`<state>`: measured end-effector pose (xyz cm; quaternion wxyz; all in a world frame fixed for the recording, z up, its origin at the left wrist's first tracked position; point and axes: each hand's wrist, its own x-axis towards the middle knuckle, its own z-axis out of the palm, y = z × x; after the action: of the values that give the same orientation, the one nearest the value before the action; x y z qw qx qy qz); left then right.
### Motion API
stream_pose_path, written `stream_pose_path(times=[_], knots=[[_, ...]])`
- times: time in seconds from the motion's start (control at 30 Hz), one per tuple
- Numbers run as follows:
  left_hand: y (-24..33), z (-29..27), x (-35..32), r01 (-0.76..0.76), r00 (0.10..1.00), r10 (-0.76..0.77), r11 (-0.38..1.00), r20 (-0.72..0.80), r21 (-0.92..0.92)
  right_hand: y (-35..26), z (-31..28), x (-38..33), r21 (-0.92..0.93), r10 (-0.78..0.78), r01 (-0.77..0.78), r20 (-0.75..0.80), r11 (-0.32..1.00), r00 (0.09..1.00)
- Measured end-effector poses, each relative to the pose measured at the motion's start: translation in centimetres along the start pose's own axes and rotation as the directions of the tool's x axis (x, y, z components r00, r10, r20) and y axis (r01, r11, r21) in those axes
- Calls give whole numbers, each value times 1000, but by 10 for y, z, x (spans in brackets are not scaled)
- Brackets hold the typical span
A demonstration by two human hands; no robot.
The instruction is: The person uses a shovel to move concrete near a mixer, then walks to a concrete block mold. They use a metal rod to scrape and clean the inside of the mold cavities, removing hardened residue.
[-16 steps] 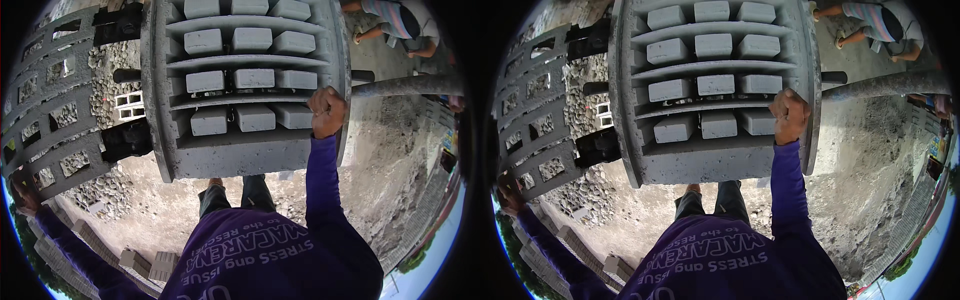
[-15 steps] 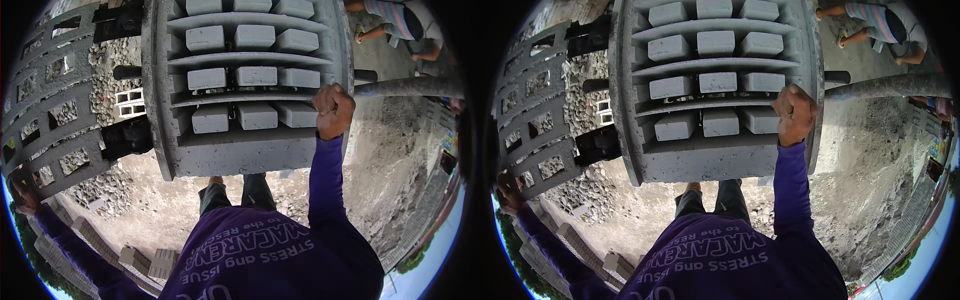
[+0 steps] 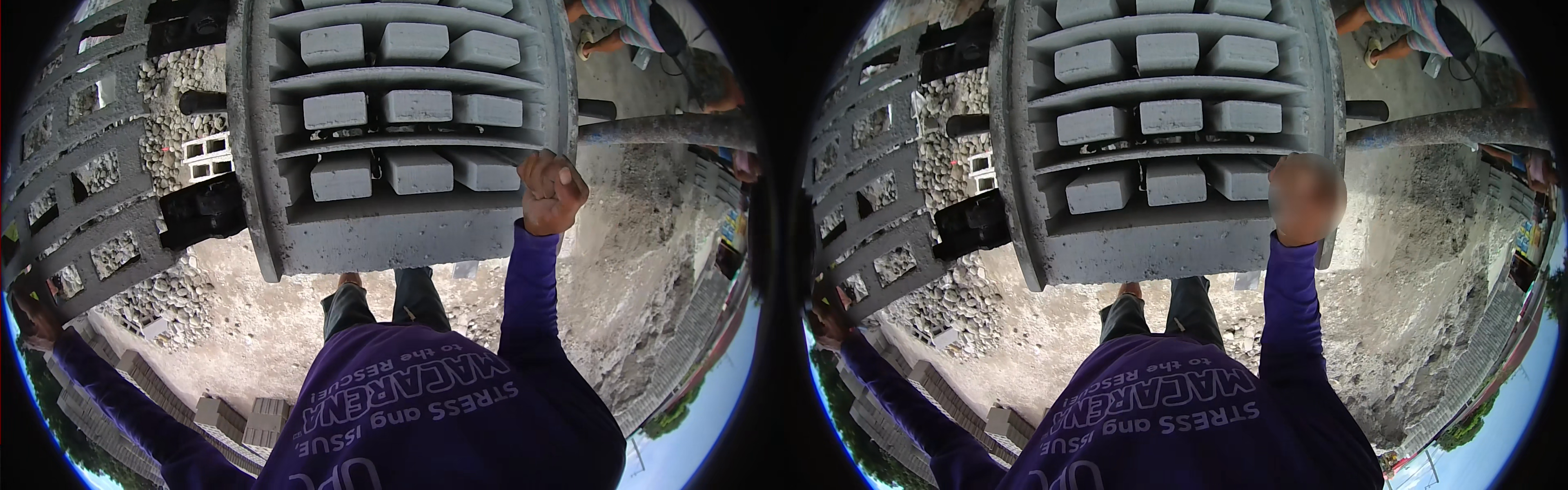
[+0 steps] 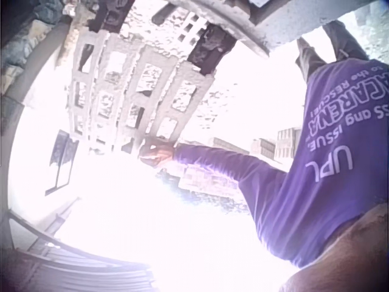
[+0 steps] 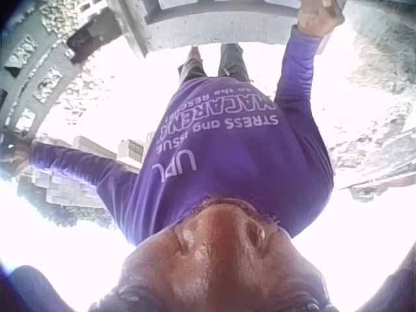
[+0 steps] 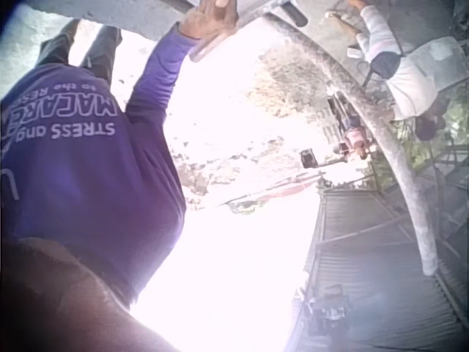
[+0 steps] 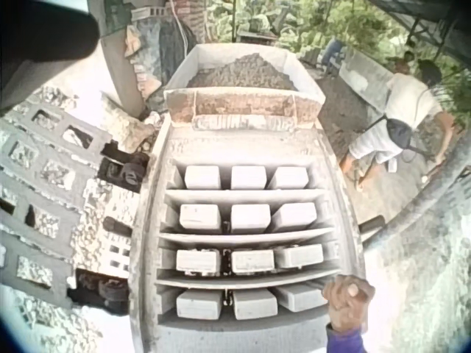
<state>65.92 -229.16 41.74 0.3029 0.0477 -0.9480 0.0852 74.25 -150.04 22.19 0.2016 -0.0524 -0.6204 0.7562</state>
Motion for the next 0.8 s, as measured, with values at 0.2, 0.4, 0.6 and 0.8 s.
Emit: stream_pose_path(times=[0.2,0.4,0.6,0.8], knots=[[15,-7,-15,-83,997,80,982,22,170,-34,-7,15,95,-69,66,28,993,997],[-4,0,-3,-8,998,5,999,67,39,21,-20,9,-46,21,-24,-69,999,997],[6,0,-9,-196,981,190,943,47,269,-41,-2,31,-112,-23,11,-107,994,994],[11,-9,-6,-228,970,241,869,25,439,-18,-12,30,-90,-38,28,-109,996,993]])
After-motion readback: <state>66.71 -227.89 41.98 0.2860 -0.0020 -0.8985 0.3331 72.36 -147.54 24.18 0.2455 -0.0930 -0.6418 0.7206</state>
